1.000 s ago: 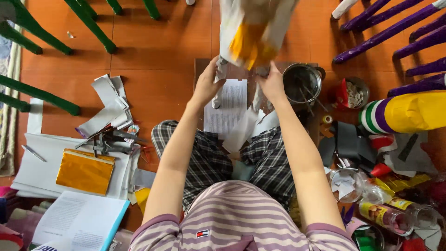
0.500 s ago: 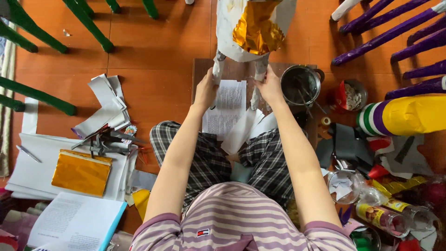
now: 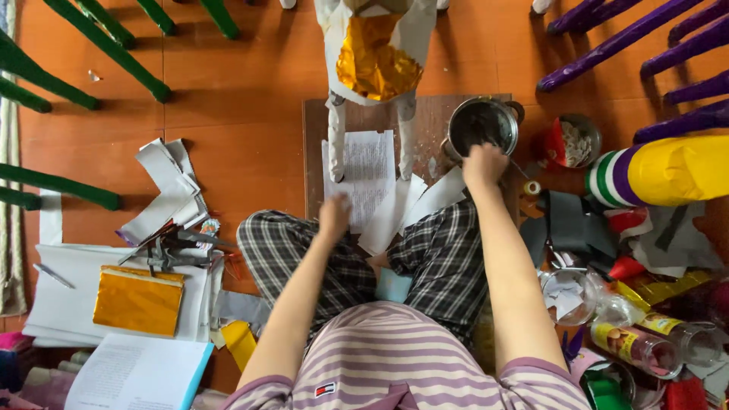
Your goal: Applying adhesive-soaked paper strips to a horse-shaped armature to create a paper-mache model
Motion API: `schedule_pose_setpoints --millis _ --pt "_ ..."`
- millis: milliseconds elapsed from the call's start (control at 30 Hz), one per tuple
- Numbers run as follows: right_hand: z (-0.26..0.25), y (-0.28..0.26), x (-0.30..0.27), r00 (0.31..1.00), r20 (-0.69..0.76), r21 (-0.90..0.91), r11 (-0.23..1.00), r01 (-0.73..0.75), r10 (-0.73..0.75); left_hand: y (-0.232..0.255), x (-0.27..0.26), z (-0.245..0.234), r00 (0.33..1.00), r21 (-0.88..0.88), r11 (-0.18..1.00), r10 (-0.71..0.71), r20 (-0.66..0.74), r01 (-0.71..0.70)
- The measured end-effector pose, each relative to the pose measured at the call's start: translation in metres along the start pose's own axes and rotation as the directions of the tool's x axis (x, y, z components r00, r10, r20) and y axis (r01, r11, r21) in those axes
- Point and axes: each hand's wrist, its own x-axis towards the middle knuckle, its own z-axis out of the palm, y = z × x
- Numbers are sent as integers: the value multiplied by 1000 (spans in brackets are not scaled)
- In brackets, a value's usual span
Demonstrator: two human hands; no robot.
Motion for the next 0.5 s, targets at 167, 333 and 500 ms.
schedule_pose_setpoints --millis 167,333,500 --pt "4 22 -12 983 65 33 985 -171 169 43 -52 52 976 366 927 -149 162 81" --pt "-39 12 -38 961 234 108 979 -175 146 52 -59 51 989 543 840 72 -127 9" --pt "-78 -15 -91 944 249 246 929 -276 215 46 -51 45 971 400 914 -155 182 71"
